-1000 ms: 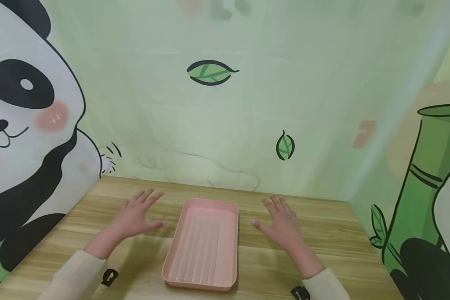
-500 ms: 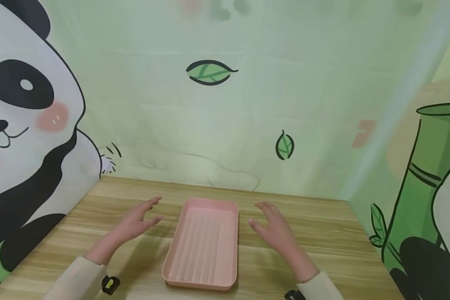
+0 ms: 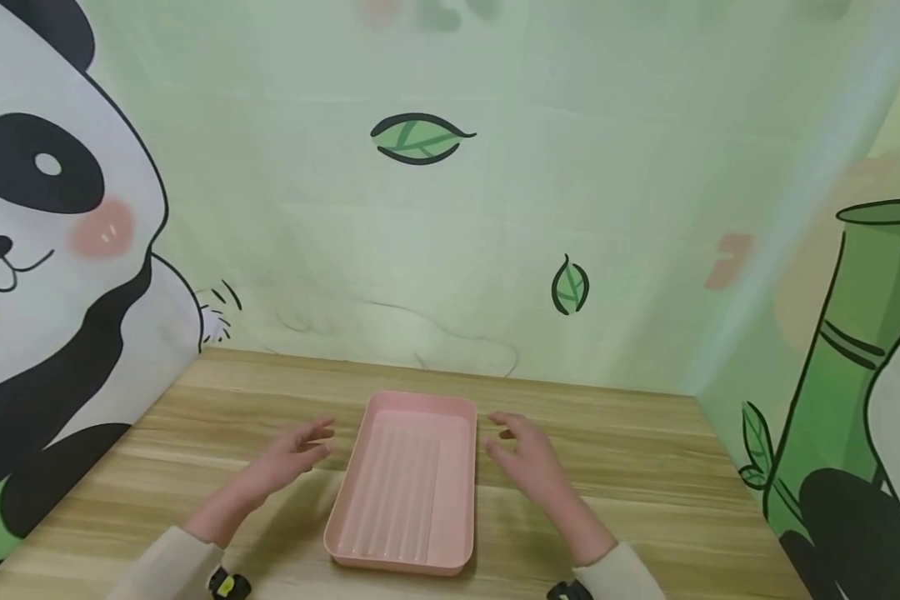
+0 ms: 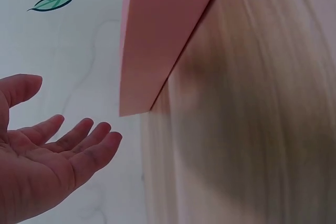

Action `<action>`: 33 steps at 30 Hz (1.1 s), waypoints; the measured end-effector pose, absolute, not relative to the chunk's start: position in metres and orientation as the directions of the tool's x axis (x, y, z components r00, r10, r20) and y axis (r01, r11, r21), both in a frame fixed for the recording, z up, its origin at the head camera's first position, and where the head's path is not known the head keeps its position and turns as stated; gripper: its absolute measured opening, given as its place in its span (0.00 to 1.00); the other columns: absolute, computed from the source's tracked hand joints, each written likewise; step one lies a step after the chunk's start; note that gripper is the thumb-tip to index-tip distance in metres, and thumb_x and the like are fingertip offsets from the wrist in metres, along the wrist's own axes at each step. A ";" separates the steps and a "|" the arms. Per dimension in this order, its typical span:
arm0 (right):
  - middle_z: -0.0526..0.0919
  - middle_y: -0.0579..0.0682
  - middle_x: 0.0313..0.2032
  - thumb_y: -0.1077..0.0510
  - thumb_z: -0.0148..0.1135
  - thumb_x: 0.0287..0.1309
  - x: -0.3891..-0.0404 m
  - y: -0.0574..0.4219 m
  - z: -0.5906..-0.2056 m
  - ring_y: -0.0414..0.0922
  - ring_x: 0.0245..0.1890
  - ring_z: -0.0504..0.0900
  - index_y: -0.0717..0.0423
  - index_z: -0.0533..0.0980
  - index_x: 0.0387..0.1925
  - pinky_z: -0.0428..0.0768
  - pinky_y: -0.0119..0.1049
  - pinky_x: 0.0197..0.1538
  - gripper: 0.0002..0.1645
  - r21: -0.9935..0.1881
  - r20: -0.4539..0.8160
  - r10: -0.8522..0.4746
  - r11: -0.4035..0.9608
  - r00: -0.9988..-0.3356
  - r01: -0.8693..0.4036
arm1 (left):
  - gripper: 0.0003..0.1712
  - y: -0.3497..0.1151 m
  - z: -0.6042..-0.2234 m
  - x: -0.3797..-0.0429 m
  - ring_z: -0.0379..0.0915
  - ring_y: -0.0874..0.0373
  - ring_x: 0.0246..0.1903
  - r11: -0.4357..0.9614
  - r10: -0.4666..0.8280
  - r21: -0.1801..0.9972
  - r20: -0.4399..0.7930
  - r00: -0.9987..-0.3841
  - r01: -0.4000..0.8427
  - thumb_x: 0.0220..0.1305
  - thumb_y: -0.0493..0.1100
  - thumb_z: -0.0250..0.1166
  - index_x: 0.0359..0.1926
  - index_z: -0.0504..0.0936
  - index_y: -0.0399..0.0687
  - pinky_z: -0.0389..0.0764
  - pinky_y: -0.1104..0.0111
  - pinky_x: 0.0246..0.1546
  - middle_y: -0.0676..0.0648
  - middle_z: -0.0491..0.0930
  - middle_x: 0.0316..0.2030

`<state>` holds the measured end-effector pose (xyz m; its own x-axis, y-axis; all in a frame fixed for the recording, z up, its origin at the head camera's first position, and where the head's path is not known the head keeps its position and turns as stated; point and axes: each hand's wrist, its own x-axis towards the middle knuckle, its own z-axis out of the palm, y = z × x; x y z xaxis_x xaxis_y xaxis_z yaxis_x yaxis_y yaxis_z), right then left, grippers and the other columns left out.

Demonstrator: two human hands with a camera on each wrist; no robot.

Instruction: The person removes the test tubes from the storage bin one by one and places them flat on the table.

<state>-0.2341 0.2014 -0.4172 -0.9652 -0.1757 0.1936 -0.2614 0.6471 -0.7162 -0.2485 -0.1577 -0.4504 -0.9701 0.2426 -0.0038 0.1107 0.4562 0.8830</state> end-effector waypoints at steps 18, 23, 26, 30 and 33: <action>0.75 0.70 0.64 0.58 0.57 0.72 -0.235 0.176 -0.421 0.59 0.60 0.81 0.70 0.68 0.69 0.84 0.56 0.60 0.30 -0.937 -0.095 -0.208 0.349 -0.973 0.017 | 0.32 -0.143 -0.473 -0.242 0.78 0.37 0.56 0.264 0.187 0.956 -0.183 -0.965 -0.130 0.72 0.36 0.57 0.73 0.62 0.26 0.88 0.54 0.47 0.25 0.70 0.65; 0.73 0.70 0.66 0.58 0.55 0.73 -0.238 0.173 -0.423 0.58 0.61 0.80 0.69 0.67 0.70 0.84 0.54 0.61 0.30 -0.949 -0.132 -0.223 0.311 -0.966 0.058 | 0.33 -0.141 -0.474 -0.240 0.79 0.44 0.52 0.242 0.196 0.958 -0.202 -0.960 -0.152 0.70 0.33 0.58 0.72 0.62 0.25 0.87 0.58 0.45 0.24 0.70 0.65; 0.72 0.71 0.67 0.58 0.54 0.74 -0.239 0.171 -0.425 0.57 0.60 0.80 0.70 0.67 0.70 0.86 0.50 0.58 0.30 -0.951 -0.143 -0.256 0.304 -0.956 0.061 | 0.33 -0.141 -0.476 -0.239 0.79 0.49 0.50 0.216 0.211 0.963 -0.209 -0.955 -0.163 0.70 0.32 0.57 0.73 0.61 0.25 0.87 0.58 0.44 0.23 0.69 0.65; 0.71 0.73 0.67 0.58 0.53 0.74 -0.239 0.167 -0.426 0.57 0.58 0.82 0.73 0.66 0.69 0.87 0.48 0.55 0.30 -0.950 -0.174 -0.288 0.301 -0.942 0.083 | 0.34 -0.141 -0.482 -0.237 0.78 0.42 0.56 0.167 0.236 0.968 -0.222 -0.946 -0.185 0.70 0.31 0.57 0.73 0.59 0.24 0.88 0.50 0.48 0.21 0.65 0.67; 0.71 0.73 0.68 0.57 0.53 0.74 -0.239 0.163 -0.427 0.58 0.58 0.82 0.73 0.65 0.69 0.88 0.47 0.54 0.31 -0.950 -0.219 -0.291 0.283 -0.931 0.135 | 0.35 -0.143 -0.486 -0.236 0.76 0.39 0.59 0.135 0.256 0.970 -0.231 -0.939 -0.202 0.69 0.30 0.57 0.73 0.58 0.23 0.87 0.45 0.50 0.20 0.63 0.68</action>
<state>-0.2389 0.1632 -0.4267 -0.9312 -0.2914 -0.2190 0.1349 0.2827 -0.9497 -0.2360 -0.1427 -0.4861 -0.9387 0.2558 -0.2312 -0.2022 0.1346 0.9701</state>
